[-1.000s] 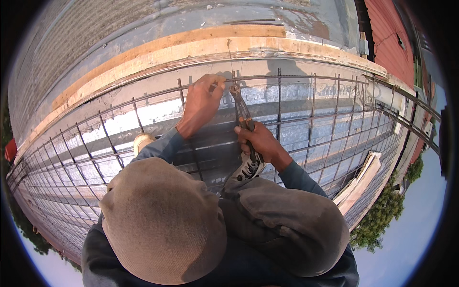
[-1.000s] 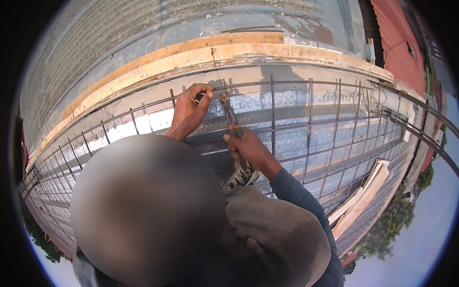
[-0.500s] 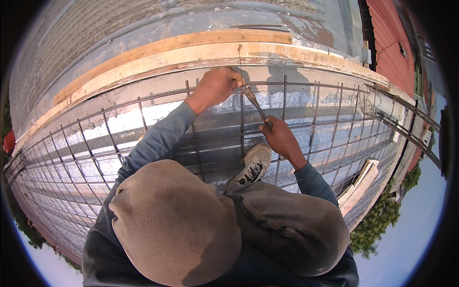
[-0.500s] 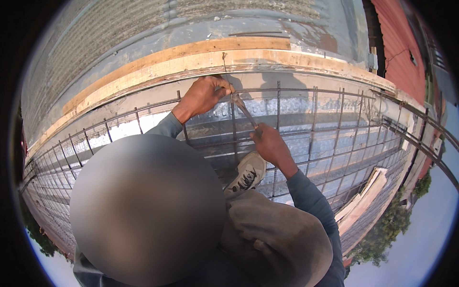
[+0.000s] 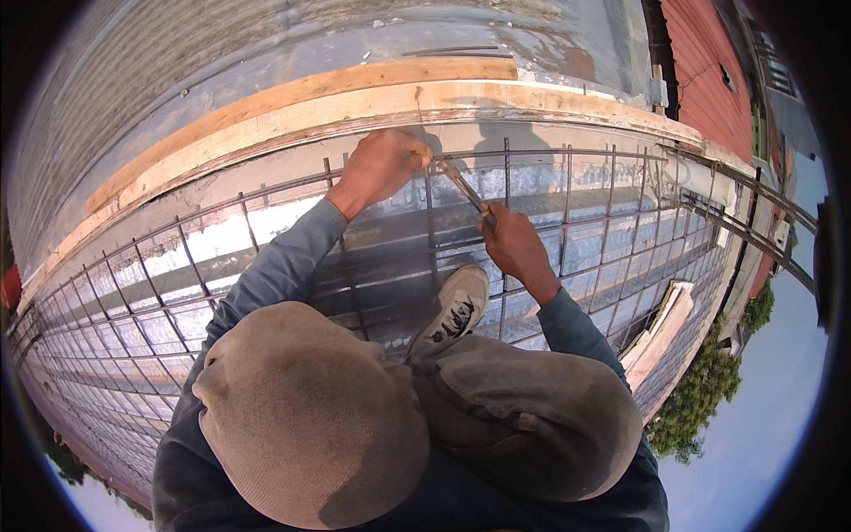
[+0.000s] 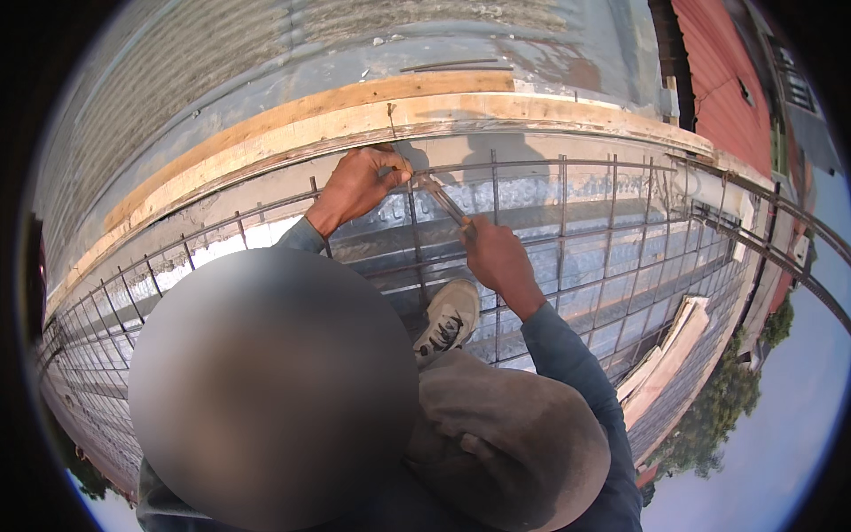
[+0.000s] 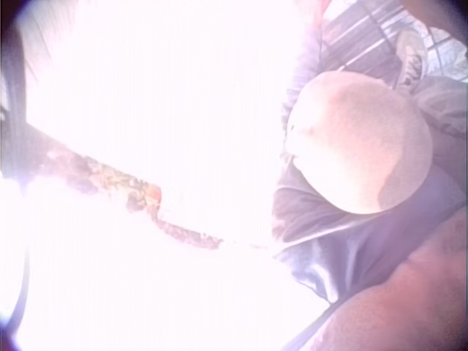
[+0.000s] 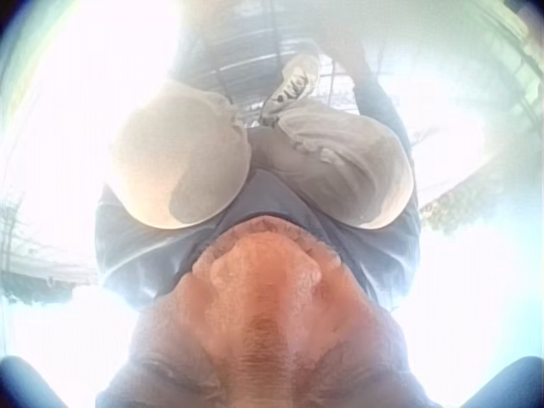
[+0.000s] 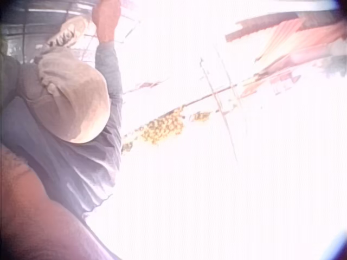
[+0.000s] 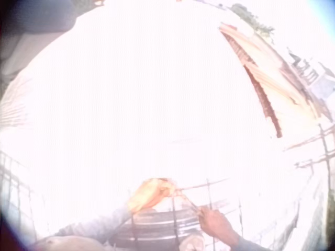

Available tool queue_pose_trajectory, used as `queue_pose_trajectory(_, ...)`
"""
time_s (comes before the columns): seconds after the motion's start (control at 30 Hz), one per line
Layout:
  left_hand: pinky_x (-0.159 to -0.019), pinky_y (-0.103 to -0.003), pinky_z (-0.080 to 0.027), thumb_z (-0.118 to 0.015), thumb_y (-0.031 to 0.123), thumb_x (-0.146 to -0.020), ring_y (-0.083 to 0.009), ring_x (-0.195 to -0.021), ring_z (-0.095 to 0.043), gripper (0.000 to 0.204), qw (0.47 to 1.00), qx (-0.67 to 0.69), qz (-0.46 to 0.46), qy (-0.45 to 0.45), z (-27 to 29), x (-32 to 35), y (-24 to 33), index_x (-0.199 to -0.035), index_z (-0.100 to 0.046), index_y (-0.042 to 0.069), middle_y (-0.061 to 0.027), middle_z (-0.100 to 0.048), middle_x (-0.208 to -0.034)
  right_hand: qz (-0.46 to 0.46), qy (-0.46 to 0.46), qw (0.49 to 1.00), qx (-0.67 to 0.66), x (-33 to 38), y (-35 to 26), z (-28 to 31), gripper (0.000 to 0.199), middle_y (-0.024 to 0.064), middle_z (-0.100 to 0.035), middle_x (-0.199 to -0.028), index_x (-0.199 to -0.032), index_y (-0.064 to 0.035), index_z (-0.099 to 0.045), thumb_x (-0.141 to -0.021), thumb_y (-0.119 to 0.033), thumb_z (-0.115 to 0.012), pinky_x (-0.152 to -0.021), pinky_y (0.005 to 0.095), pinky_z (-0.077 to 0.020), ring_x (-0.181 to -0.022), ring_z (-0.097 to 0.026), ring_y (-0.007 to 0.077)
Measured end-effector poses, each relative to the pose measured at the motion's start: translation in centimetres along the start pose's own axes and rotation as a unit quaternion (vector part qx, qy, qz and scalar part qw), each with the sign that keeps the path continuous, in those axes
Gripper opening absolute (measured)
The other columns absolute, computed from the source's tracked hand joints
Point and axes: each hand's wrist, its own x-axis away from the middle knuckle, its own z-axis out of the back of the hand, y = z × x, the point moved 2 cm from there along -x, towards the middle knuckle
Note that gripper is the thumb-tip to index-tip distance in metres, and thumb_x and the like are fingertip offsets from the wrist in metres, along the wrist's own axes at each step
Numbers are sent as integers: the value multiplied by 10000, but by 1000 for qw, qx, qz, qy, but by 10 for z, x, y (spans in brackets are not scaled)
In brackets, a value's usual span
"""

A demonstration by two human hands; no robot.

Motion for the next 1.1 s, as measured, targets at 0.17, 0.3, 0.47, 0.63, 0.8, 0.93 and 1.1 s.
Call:
queue_pose_trajectory(0.17, -894, -443, -583, -733, 149, -961, -340, -984, -749, 143, 1000, -9, -3, 29, -6, 0, -2, -1049, -840, 116, -98, -790, -1079, 39, -71, 981, -175, -6, 23, -15, 391, 95, -687, -835, -1315, 51, -670, -1019, -204, -678, -758, 409, -525, -778, -669, 245)
queue_pose_trajectory(0.3, -931, -440, -604, -754, 146, -955, -340, -1038, -775, 152, 1000, -22, 0, 10, -2, 1, -1, -1071, -847, 109, -124, -806, -1109, 5, -113, 974, -195, -4, 7, -6, 428, 126, -679, -835, -1343, 36, -687, -993, -211, -674, -806, 409, -517, -800, -654, 248)
queue_pose_trajectory(0.47, -916, -437, -610, -746, 144, -946, -340, -1009, -781, 133, 1000, -19, -5, 23, -6, 0, -3, -1027, -838, 90, -121, -809, -1089, 29, -103, 979, -174, 0, 9, -4, 464, 180, -695, -839, -1369, 21, -686, -978, -229, -676, -827, 431, -514, -816, -672, 298)
queue_pose_trajectory(0.63, -893, -438, -614, -749, 148, -939, -337, -982, -784, 141, 999, -27, 0, 33, -6, 1, -1, -1026, -841, 86, -121, -810, -1073, 14, -118, 981, -150, 2, 2, 3, 463, 192, -700, -860, -1378, 17, -682, -989, -235, -675, -844, 433, -512, -836, -674, 315)
queue_pose_trajectory(0.8, -879, -436, -616, -745, 152, -940, -333, -967, -786, 148, 999, -27, 0, 41, -10, 1, -6, -1028, -844, 87, -118, -811, -1066, 15, -114, 980, -163, 1, 2, 1, 436, 189, -702, -881, -1343, 32, -686, -1005, -244, -674, -843, 439, -512, -847, -673, 311)
queue_pose_trajectory(0.93, -872, -430, -617, -744, 150, -941, -331, -951, -788, 147, 999, -33, 6, 41, -11, 0, -8, -1029, -845, 88, -116, -812, -1058, 3, -128, 967, -221, -1, 5, -5, 429, 173, -711, -891, -1307, 53, -686, -1016, -261, -675, -826, 449, -517, -838, -671, 293)
queue_pose_trajectory(1.1, -868, -430, -619, -745, 146, -940, -332, -937, -788, 147, 998, -35, -3, 48, -12, 1, -10, -1032, -844, 88, -121, -810, -1053, -17, -114, 975, -188, 3, -6, -6, 351, 47, -605, -720, -1090, 24, -670, -1026, -317, -724, -634, 381, -463, -646, -566, 176)
